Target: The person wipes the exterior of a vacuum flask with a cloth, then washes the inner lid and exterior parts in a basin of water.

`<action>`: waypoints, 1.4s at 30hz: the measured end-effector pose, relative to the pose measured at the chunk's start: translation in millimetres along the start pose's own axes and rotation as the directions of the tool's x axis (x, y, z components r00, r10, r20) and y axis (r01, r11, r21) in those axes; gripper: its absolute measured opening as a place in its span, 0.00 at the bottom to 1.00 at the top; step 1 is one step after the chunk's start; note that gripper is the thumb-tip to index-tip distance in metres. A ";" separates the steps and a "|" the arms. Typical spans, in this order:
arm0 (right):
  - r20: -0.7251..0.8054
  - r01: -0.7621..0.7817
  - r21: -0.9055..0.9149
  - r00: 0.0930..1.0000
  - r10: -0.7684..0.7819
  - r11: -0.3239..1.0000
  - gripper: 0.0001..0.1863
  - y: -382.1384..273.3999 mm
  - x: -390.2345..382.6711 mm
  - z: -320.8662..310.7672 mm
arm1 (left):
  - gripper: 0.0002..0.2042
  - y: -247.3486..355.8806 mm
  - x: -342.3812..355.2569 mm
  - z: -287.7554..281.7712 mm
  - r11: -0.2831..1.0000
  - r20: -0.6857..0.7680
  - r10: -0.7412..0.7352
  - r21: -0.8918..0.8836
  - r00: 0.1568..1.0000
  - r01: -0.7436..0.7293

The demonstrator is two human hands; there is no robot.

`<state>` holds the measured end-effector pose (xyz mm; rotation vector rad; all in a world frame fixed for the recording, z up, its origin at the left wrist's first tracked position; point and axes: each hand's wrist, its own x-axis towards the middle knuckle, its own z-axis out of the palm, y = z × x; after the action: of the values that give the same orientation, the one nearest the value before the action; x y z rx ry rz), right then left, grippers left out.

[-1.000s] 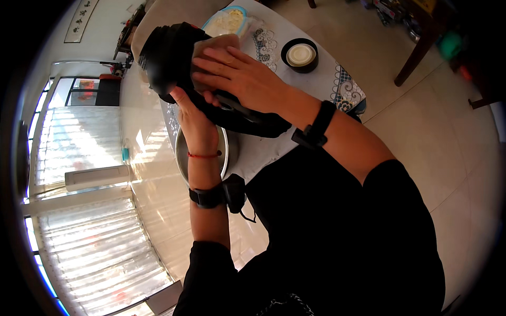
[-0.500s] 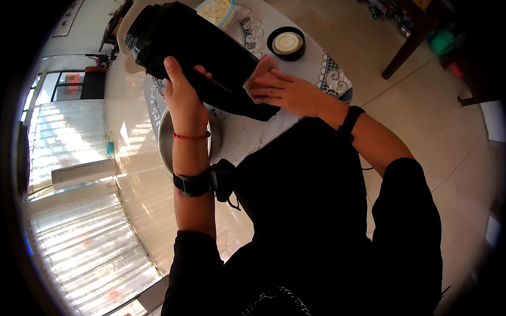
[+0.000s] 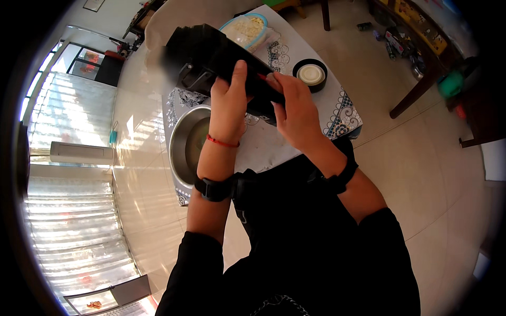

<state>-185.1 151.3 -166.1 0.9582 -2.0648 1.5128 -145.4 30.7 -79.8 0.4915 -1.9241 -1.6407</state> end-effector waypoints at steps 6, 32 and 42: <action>-0.013 -0.036 -0.008 0.999 0.036 0.999 0.28 35.9 5.2 -18.0 | 0.16 43.2 7.0 -43.8 0.812 -0.084 0.499 0.394 0.863 -0.431; -0.154 -0.075 0.369 0.978 0.141 0.926 0.17 -15.3 -1.1 17.8 | 0.23 57.8 42.5 -19.1 0.277 0.306 0.726 0.690 0.616 -0.669; 0.008 -0.450 0.377 0.876 0.483 0.810 0.18 79.2 -50.0 64.9 | 0.24 53.3 51.5 -5.7 0.362 0.185 0.714 0.729 0.675 -0.582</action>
<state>-203.9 118.6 -273.6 0.4895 -2.0887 2.2168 -177.6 5.0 -17.9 0.0747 -2.1853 -0.2146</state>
